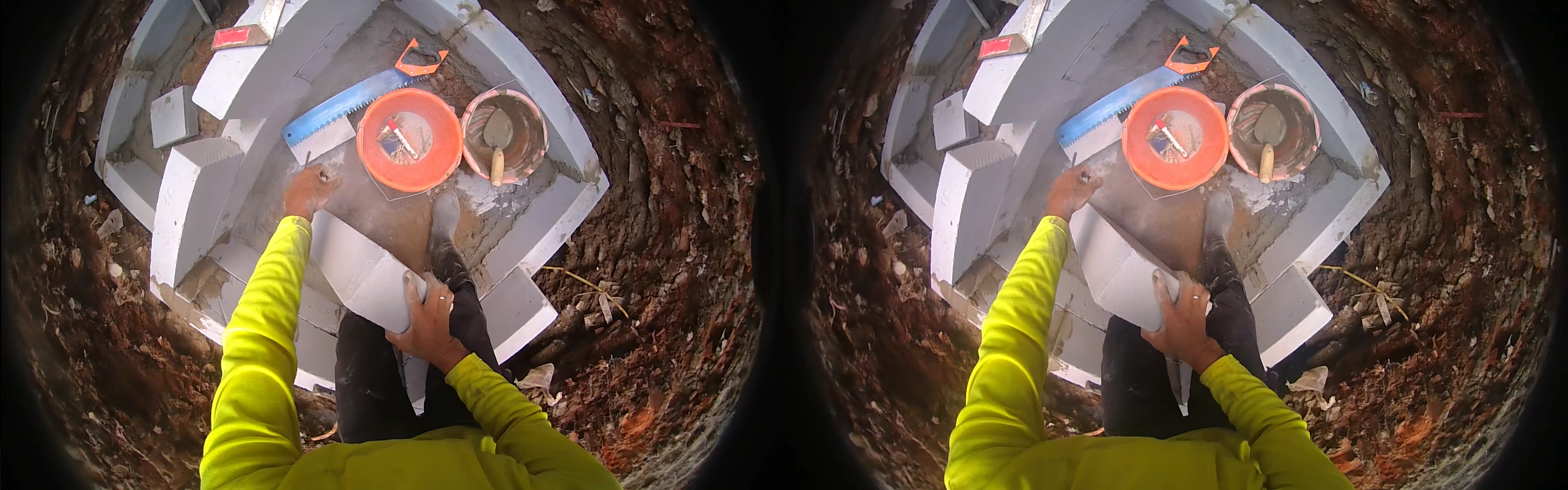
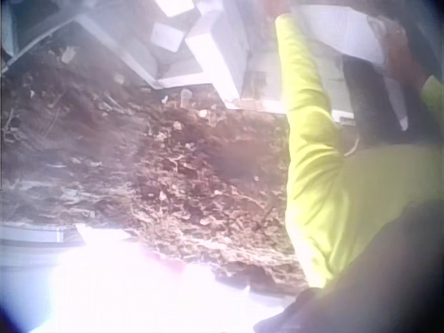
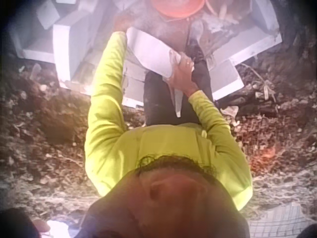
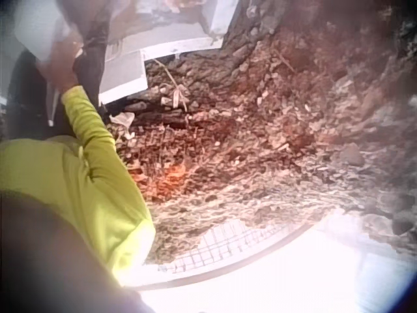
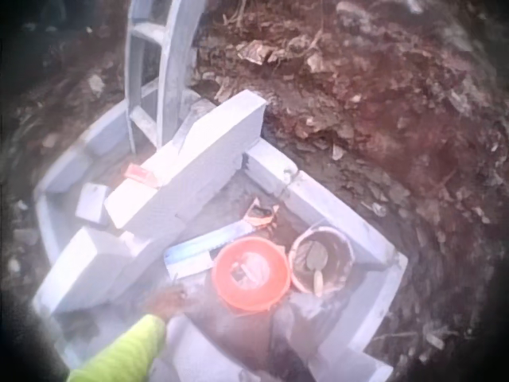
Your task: The person measures and cuts white tiles inside a partially built structure using a tape measure, hammer, and hand saw. They adjust the position of the tiles and tools while working on the ground.
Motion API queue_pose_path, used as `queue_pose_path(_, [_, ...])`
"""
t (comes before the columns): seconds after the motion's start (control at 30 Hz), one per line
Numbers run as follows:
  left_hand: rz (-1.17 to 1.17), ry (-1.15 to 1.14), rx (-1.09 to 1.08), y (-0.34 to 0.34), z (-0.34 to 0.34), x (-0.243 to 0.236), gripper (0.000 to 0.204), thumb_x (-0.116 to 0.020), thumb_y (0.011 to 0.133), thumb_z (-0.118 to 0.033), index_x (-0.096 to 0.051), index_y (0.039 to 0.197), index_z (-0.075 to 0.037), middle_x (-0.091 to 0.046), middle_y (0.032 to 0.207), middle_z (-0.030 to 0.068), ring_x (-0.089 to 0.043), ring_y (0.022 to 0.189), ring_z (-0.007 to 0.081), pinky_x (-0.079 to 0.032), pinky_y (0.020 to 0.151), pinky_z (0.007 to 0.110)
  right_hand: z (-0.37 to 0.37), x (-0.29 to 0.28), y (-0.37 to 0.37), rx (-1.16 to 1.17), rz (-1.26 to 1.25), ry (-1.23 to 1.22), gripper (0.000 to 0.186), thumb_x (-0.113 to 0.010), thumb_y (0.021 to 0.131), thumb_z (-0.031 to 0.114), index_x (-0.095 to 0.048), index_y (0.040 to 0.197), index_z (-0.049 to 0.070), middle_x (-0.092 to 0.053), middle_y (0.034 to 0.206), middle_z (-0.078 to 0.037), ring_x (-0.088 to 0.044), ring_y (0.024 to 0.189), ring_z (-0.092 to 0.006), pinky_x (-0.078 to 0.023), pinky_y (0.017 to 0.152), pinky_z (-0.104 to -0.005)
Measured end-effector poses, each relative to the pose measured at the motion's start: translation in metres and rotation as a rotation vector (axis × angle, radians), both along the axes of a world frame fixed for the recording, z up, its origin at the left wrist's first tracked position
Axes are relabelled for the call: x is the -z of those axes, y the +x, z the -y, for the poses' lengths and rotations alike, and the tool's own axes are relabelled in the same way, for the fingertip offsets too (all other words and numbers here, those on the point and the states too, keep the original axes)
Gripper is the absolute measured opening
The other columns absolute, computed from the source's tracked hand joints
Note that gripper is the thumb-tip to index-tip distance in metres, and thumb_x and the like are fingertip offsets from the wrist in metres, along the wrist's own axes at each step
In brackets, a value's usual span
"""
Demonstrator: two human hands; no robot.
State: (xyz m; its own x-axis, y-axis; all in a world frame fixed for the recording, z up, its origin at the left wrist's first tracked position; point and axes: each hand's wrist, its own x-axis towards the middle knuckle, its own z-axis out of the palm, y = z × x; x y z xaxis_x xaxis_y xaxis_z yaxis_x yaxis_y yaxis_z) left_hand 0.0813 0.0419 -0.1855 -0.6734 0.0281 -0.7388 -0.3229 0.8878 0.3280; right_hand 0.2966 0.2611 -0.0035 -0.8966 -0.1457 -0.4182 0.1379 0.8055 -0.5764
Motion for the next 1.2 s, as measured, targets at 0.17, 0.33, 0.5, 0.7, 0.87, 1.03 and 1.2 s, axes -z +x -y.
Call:
queue_pose_path(0.17, [0.002,-0.247,0.14,-0.012,-0.055,0.124,0.073,-0.061,0.08,-0.065,-0.066,0.125,-0.008,-0.07,0.113,0.0185,-0.065,0.11,0.0378,-0.048,0.093,0.045,-0.032,0.02,0.032,0.048,0.049,-0.098,0.108,-0.09,0.05,0.033,-0.036,0.139,0.004,-0.033,0.138,-0.029,-0.036,0.12,-0.0453,-0.028,0.097,-0.0576])
queue_pose_path(0.33, [0.219,0.24,-0.266,-0.018,-0.065,0.169,0.053,-0.071,0.079,-0.042,-0.072,0.108,0.002,-0.073,0.097,0.0167,-0.069,0.092,0.0263,-0.052,0.082,0.038,-0.047,0.03,0.031,0.061,0.01,-0.162,0.106,-0.09,0.051,0.031,-0.033,0.137,0.007,-0.033,0.138,-0.028,-0.036,0.12,-0.045,-0.029,0.095,-0.0579])
queue_pose_path(0.5, [0.187,0.409,-0.518,-0.007,-0.066,0.09,0.029,-0.07,0.081,-0.019,-0.073,0.098,0.004,-0.071,0.084,0.0106,-0.065,0.077,0.0194,-0.051,0.073,0.034,-0.047,0.034,0.026,0.055,-0.033,-0.151,0.11,-0.088,0.052,0.027,-0.028,0.142,0.008,-0.034,0.138,-0.029,-0.037,0.118,-0.045,-0.031,0.094,-0.0579])
queue_pose_path(0.7, [-0.061,0.535,-0.734,0.027,0.028,-0.05,0.026,-0.068,0.086,-0.018,-0.068,0.103,0.001,-0.065,0.074,0.0034,-0.058,0.059,0.0117,-0.047,0.052,0.029,-0.028,0.02,0.024,0.015,-0.064,-0.132,0.108,-0.085,0.057,0.025,-0.025,0.144,0.002,-0.036,0.135,-0.03,-0.039,0.117,-0.0463,-0.03,0.094,-0.0582])
queue_pose_path(0.87, [-0.082,0.546,-1.091,0.052,0.128,-0.195,0.024,-0.065,0.09,-0.018,-0.063,0.101,0.003,-0.066,0.08,0.0101,-0.062,0.055,0.0171,-0.051,0.045,0.031,-0.016,0.016,0.018,0.001,-0.089,-0.034,0.106,-0.082,0.061,0.027,-0.026,0.145,-0.007,-0.035,0.135,-0.032,-0.038,0.117,-0.0476,-0.03,0.095,-0.0578])
queue_pose_path(1.03, [-0.276,0.676,-1.593,0.121,0.268,-0.222,0.039,-0.059,0.092,-0.02,-0.052,0.125,0.0,-0.066,0.115,0.0164,-0.069,0.096,0.0304,-0.059,0.078,0.042,0.0,0.009,0.007,-0.025,-0.051,0.039,0.11,-0.082,0.061,0.027,-0.024,0.148,-0.006,-0.034,0.136,-0.034,-0.037,0.119,-0.0472,-0.028,0.099,-0.0573])
queue_pose_path(1.2, [-0.364,0.515,-1.716,0.156,0.371,-0.182,0.028,-0.055,0.094,-0.026,-0.059,0.11,-0.003,-0.068,0.09,0.0127,-0.067,0.072,0.0265,-0.058,0.065,0.041,0.013,0.001,-0.024,-0.057,-0.009,0.05,0.112,-0.082,0.061,0.026,-0.022,0.151,-0.004,-0.033,0.136,-0.033,-0.034,0.122,-0.0465,-0.026,0.103,-0.0585])
